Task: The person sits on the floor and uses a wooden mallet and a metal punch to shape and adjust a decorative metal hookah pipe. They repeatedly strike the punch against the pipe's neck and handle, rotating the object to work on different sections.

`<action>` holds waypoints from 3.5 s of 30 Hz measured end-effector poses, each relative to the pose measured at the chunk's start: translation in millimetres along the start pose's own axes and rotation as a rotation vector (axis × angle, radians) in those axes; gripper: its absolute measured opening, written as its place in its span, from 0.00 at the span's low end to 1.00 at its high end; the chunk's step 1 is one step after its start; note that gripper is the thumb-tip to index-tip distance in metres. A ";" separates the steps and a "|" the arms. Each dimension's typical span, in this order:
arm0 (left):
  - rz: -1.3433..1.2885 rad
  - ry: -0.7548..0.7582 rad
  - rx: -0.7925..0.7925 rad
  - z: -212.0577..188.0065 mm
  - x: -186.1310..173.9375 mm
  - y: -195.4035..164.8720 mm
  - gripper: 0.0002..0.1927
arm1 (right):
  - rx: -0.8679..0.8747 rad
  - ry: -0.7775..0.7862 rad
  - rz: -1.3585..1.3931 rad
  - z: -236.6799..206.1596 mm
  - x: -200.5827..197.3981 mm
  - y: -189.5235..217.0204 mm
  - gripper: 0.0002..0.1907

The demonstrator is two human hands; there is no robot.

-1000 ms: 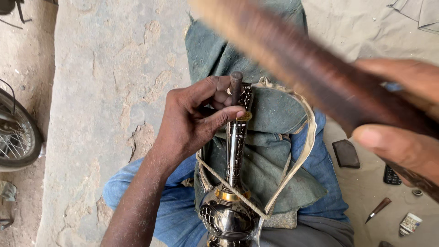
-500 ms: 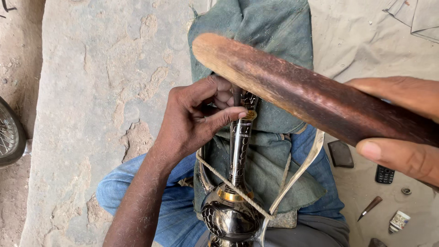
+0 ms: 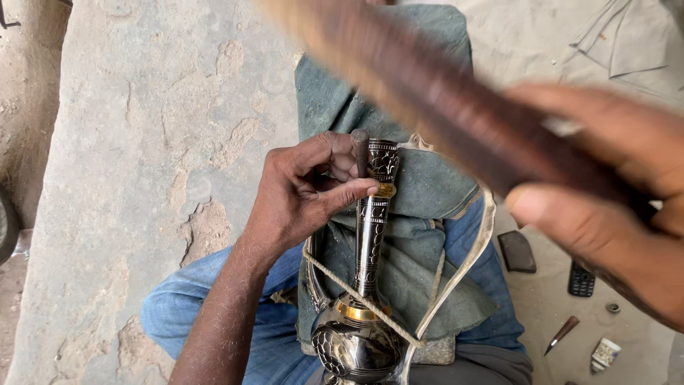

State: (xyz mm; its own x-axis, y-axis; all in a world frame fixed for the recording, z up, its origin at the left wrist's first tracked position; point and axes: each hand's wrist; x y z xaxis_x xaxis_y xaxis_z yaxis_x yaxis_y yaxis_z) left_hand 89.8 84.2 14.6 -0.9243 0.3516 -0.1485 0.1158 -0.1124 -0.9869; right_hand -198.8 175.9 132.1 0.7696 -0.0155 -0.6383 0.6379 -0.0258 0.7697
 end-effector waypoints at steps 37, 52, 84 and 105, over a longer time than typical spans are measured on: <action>0.127 -0.477 -0.388 -156.2 3.5 -32.0 0.40 | 0.325 -0.357 0.062 -126.7 135.4 -218.7 0.27; -0.253 0.081 -0.132 -112.6 52.0 -23.2 0.30 | 0.224 -0.189 0.895 -99.6 184.2 -148.6 0.34; -0.184 -0.212 -0.558 -115.6 16.0 26.9 0.14 | 0.518 -0.402 0.633 -86.1 180.3 -174.3 0.31; -0.051 -0.295 -0.505 -138.8 16.2 19.0 0.11 | 0.277 -0.454 0.702 -82.5 192.3 -160.7 0.45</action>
State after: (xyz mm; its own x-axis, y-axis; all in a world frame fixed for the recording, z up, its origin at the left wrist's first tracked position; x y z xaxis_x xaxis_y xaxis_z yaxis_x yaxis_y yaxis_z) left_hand 127.6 216.7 -15.4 -0.9870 0.0637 -0.1475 0.1607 0.3803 -0.9108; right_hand -151.0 259.5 -113.5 0.8585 -0.5128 -0.0068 -0.0528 -0.1015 0.9934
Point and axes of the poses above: each hand's wrist, its own z-axis towards the middle knuckle, its own x-axis out of the palm, y = z × x, and after that the axes turned 13 degrees about -y, right-handed
